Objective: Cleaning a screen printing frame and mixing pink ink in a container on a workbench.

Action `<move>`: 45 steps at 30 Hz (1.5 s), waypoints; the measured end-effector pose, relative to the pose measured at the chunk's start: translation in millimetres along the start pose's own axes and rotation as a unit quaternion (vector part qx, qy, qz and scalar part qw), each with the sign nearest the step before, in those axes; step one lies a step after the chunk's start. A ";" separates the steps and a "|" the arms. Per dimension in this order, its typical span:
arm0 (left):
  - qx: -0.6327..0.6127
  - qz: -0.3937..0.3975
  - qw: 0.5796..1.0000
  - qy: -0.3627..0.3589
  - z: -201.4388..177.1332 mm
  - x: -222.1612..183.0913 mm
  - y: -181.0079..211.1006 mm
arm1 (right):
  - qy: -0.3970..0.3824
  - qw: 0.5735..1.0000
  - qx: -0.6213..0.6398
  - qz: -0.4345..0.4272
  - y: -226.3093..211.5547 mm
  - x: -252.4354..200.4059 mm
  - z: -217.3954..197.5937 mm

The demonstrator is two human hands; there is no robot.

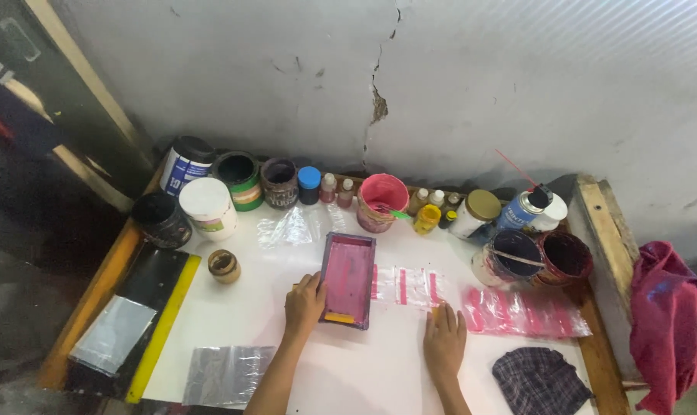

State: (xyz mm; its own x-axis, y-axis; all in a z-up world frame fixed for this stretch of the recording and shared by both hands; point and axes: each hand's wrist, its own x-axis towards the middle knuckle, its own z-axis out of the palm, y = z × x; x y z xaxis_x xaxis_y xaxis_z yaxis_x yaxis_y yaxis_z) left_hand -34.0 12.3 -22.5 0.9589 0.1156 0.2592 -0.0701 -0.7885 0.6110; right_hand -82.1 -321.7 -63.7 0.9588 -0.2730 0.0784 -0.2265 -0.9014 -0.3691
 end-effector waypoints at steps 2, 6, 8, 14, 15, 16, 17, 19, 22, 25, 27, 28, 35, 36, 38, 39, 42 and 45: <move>-0.011 -0.002 1.000 -0.003 -8.6 -0.6 1.8 | -0.009 1.000 0.009 0.003 -5.2 -1.9 -6.5; -0.035 0.003 0.999 0.007 -18.3 -0.9 2.2 | -0.021 0.999 0.036 0.023 -6.0 -2.5 -10.1; -0.031 0.003 0.999 0.012 -21.1 -1.8 -1.3 | -0.013 0.998 0.052 0.024 -2.9 -1.9 -8.2; -0.013 0.024 0.997 0.079 -57.0 -12.5 -7.4 | 0.053 0.994 0.100 0.006 -10.1 -10.1 -9.8; -0.006 0.047 0.993 0.113 -63.6 -14.4 -10.6 | 0.102 0.989 0.107 -0.021 -13.5 -12.5 -7.8; -0.005 0.046 0.992 0.114 -69.9 -15.7 -14.9 | 0.102 0.989 0.108 -0.023 -25.2 -13.9 1.3; 0.005 0.041 0.991 0.128 -75.8 -17.8 -18.9 | 0.139 0.974 0.145 -0.105 -36.2 -16.0 10.0; 0.015 0.035 0.989 0.141 -87.6 -22.1 -24.5 | 0.174 0.950 0.182 -0.187 -68.1 -25.7 21.0; 0.076 0.066 0.967 0.234 -106.2 -31.1 -27.2 | 0.045 0.922 0.272 -0.273 -131.8 -50.3 18.6; 0.093 0.038 0.969 0.224 -128.0 -40.4 -29.4 | -0.106 0.897 0.319 -0.286 -193.4 -70.8 3.5; 0.101 -0.012 0.972 0.212 -139.4 -47.7 -33.9 | -0.170 0.887 0.313 -0.295 -222.3 -79.6 -1.1; 0.104 -0.018 0.970 0.217 -144.1 -51.8 -40.9 | -0.175 0.884 0.313 -0.301 -231.9 -81.5 -4.2; 0.143 -0.054 0.947 0.282 -161.6 -70.0 -82.6 | -0.285 0.865 0.270 -0.313 -286.2 -82.9 3.1; 0.146 -0.065 0.943 0.291 -160.2 -70.8 -89.4 | -0.305 0.861 0.268 -0.306 -293.9 -82.7 1.8; 0.156 -0.074 0.939 0.298 -156.0 -70.6 -101.1 | -0.312 0.862 0.260 -0.303 -303.3 -83.7 3.8; 0.162 -0.081 0.936 0.302 -152.1 -70.6 -106.0 | -0.318 0.865 0.250 -0.297 -306.2 -83.7 4.5; 0.162 -0.092 0.936 0.297 -147.1 -71.3 -115.6 | -0.326 0.864 0.248 -0.293 -304.2 -85.6 16.7; 0.145 -0.091 0.942 0.287 -152.8 -71.0 -106.4 | -0.348 0.867 0.247 -0.255 -305.7 -89.1 15.1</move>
State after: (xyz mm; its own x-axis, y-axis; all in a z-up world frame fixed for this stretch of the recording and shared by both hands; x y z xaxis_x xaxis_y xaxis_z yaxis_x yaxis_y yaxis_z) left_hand -136.7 180.3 8.4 0.6347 0.5078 0.5825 0.2396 -0.8460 0.4764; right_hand -95.7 -16.8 28.1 0.8223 0.5441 -0.1666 0.1947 -0.5442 -0.8161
